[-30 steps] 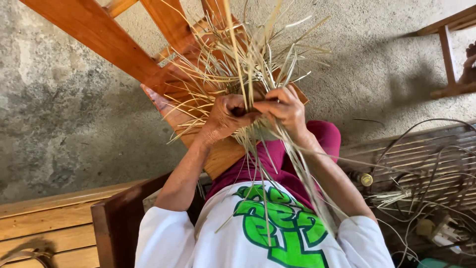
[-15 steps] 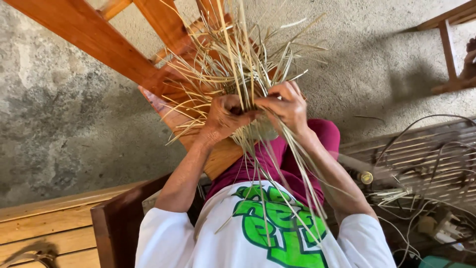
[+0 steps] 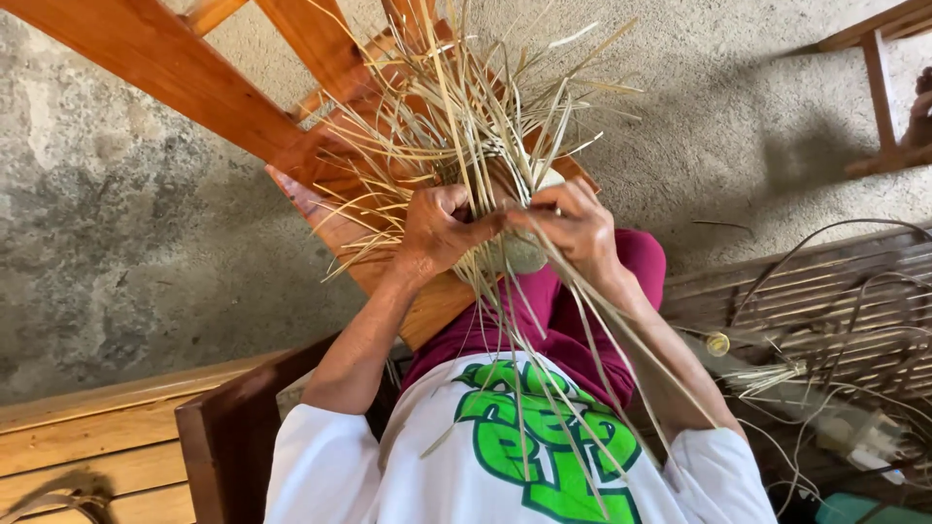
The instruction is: Weaving dried plant fibers to create a handcrafted item
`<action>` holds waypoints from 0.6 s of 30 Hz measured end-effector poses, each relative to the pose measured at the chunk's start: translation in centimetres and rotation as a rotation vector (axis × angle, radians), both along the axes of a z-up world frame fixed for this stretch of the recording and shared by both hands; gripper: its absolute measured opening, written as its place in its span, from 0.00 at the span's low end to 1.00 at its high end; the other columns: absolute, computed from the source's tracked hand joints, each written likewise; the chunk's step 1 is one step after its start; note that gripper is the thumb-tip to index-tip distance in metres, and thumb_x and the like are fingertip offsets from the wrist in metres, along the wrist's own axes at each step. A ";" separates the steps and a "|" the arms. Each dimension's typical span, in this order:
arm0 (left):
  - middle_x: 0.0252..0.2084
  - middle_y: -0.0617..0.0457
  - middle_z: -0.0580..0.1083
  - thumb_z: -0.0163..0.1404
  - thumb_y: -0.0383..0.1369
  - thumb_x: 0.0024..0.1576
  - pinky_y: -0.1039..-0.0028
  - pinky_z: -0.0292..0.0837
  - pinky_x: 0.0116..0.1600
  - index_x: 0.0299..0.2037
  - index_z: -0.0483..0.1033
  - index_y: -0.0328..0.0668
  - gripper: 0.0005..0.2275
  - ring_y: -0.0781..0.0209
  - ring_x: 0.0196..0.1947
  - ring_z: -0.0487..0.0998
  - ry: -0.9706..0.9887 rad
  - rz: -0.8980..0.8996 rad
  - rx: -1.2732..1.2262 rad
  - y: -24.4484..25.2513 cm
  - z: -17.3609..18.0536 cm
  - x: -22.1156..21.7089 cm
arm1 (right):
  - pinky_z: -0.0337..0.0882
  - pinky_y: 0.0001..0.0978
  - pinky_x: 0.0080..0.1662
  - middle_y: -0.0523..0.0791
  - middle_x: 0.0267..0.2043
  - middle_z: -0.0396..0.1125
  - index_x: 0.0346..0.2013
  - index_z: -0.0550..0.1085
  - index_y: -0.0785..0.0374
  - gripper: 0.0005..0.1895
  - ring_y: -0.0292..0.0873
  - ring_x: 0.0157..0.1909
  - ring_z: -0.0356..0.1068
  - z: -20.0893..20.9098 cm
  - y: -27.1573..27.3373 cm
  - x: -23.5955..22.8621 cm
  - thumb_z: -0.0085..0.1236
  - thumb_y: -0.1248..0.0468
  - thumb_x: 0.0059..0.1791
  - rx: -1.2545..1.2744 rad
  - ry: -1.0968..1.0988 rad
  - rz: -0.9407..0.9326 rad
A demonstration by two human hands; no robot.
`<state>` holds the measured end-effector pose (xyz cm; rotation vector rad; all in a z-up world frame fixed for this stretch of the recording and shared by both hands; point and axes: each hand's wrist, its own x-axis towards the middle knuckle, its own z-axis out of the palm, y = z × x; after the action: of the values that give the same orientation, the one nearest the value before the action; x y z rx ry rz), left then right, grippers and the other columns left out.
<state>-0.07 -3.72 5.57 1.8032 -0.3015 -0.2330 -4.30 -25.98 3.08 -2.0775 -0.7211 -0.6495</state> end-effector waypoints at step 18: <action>0.52 0.31 0.65 0.70 0.40 0.41 0.39 0.71 0.57 0.59 0.60 0.34 0.39 0.23 0.54 0.71 -0.258 0.013 0.234 -1.9 1.6 0.3 | 0.73 0.37 0.42 0.46 0.41 0.71 0.33 0.80 0.55 0.07 0.50 0.38 0.70 -0.2 -0.2 -0.6 0.59 0.60 0.55 -0.048 0.003 -0.055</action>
<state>0.23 -5.57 7.14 2.0695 -0.4597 -0.0251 -4.85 -26.15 2.87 -2.1482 -0.6855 -0.6656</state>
